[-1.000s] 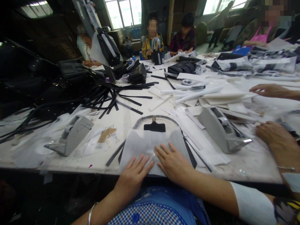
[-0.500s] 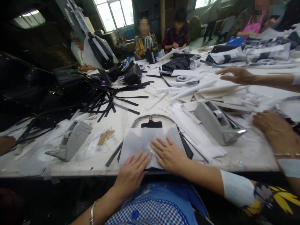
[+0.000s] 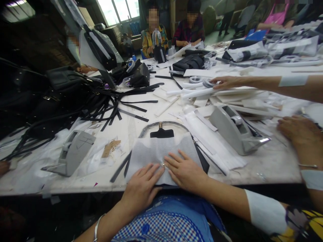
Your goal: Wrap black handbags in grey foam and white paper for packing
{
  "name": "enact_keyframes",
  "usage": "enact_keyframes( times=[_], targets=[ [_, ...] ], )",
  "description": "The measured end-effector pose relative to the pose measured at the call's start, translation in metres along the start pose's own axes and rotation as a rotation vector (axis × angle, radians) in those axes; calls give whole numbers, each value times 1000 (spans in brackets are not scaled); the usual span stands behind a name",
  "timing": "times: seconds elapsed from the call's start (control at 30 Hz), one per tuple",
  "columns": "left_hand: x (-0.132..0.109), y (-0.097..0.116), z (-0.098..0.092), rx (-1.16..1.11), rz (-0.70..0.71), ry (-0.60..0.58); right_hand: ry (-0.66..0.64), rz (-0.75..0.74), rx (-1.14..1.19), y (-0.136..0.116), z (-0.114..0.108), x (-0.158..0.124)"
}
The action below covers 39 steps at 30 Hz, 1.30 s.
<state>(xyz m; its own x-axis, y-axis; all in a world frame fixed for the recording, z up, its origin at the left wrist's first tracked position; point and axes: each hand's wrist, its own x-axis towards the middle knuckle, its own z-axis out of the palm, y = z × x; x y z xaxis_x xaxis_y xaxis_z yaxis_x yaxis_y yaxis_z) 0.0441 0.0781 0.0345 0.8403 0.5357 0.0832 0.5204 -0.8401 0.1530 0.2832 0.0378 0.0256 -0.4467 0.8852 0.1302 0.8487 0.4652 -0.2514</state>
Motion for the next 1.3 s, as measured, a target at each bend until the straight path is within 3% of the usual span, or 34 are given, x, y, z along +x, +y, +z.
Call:
enact_keyframes(
  times=[0.2, 0.4, 0.5, 0.6, 0.77, 0.87, 0.97, 1.07, 1.3],
  targets=[
    [-9, -4, 3, 63, 16, -11, -57, -86, 33, 16, -7, 0],
    [-18, -17, 15, 146, 131, 9, -80, -118, 80, 30, -17, -2],
    [-21, -28, 22, 92, 177, 72, -82, -103, 44, 26, -17, -3],
    [-20, -39, 16, -75, 147, 114, -68, -109, -24, 26, -14, -3],
    [4, -47, -19, -214, 0, 106, 14, -133, -87, 35, -11, 1],
    [31, -47, -30, -178, -44, 113, 53, -29, -92, 42, -11, 8],
    [58, -50, -27, -99, -40, 74, 68, 85, -147, 50, -11, 19],
    [76, -56, -17, -27, -17, 46, 35, 106, -149, 55, -14, 30],
    [75, -65, -12, -53, -70, 17, -24, 126, -55, 58, -30, 42]
  ],
)
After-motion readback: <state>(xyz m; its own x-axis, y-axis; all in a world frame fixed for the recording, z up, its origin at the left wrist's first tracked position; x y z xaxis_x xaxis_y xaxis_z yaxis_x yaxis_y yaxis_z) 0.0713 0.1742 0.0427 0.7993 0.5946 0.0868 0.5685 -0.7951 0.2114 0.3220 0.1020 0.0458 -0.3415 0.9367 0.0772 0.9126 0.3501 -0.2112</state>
